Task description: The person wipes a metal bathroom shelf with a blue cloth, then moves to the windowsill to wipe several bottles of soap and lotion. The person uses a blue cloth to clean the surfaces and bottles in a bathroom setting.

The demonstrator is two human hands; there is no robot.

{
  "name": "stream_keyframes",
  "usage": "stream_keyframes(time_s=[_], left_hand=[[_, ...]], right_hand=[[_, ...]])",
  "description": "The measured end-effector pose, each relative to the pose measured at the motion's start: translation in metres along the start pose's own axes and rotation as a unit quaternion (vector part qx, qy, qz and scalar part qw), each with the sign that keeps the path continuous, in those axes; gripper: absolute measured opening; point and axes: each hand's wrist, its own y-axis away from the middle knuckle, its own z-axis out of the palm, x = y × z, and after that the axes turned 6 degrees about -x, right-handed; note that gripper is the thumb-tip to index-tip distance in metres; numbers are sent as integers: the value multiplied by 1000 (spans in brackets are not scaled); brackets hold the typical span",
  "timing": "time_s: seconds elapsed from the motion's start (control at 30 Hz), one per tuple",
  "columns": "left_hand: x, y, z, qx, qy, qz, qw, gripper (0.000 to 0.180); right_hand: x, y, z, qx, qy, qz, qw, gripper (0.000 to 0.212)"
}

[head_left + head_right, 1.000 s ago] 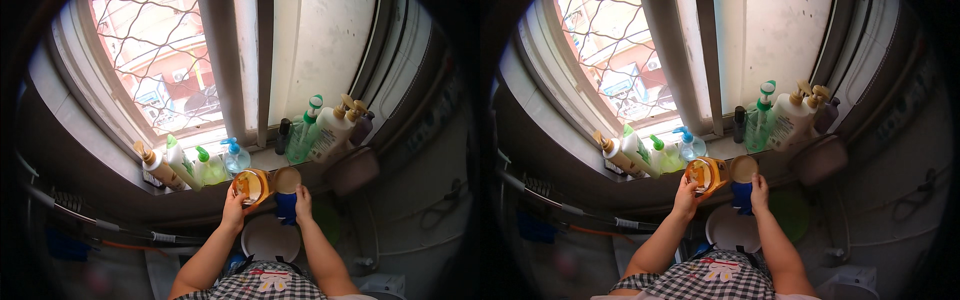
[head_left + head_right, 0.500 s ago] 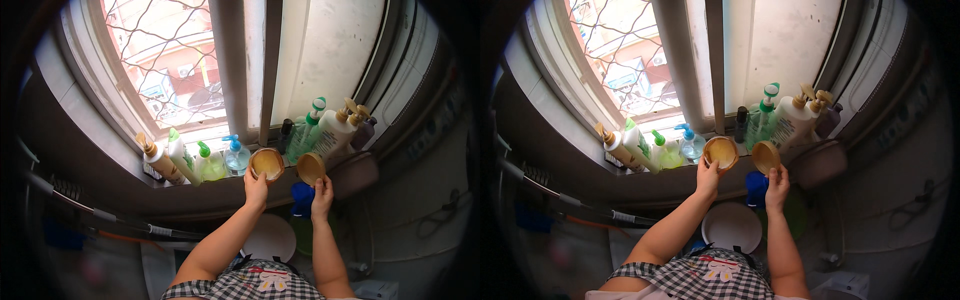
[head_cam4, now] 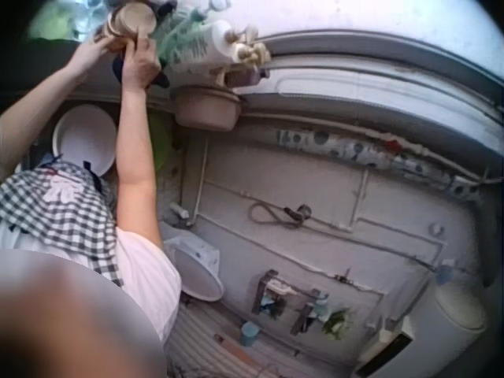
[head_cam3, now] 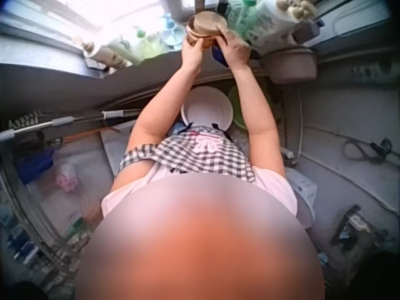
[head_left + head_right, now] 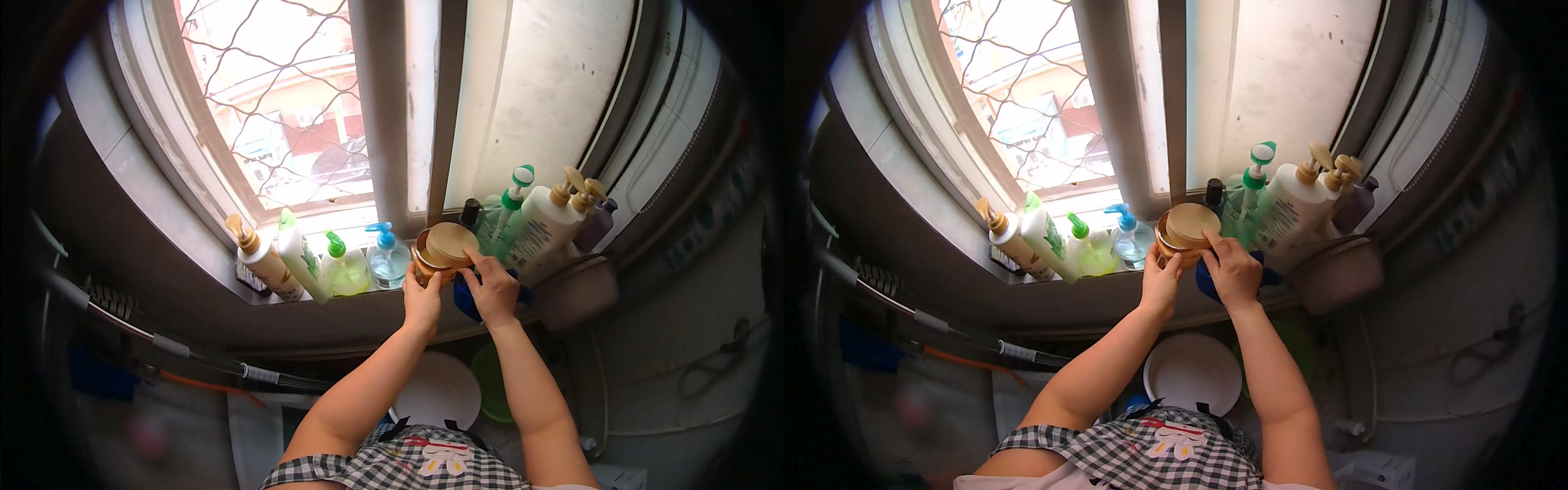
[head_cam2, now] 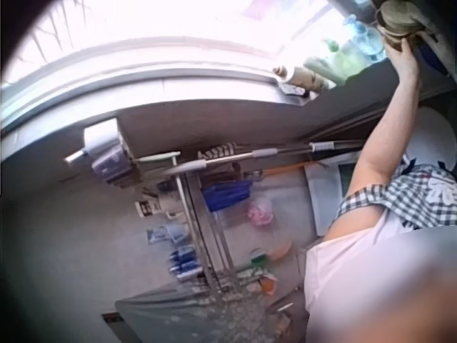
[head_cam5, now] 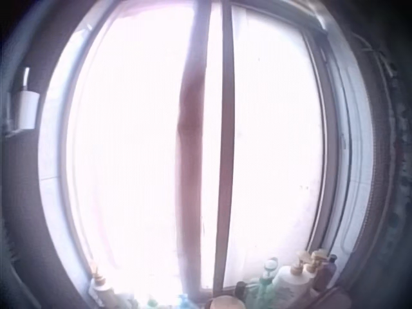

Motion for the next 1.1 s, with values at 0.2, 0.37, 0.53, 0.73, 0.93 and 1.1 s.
stream_keyframes(time_s=[0.2, 0.37, 0.53, 0.73, 0.93, 1.1], left_hand=[[19, 20, 0, -8, -12, 4, 1000, 64], [25, 28, 1, -27, -65, 76, 995, 64], [21, 22, -1, -60, -101, 162, 980, 65], [18, 18, -6, -61, -167, 171, 969, 66], [37, 31, -12, -55, -109, 137, 983, 58], [34, 53, -30, -103, 8, 70, 992, 42]], right_hand=[[-2, 2, 14, -43, 15, 17, 999, 43], [-7, -1, 15, -46, 11, 5, 999, 42], [-7, -1, 18, -71, -9, 47, 996, 37], [-8, -2, 18, -106, -3, 76, 991, 37], [-10, 7, 13, -56, -58, 108, 991, 41], [-13, 21, 4, -29, -382, 248, 890, 32]])
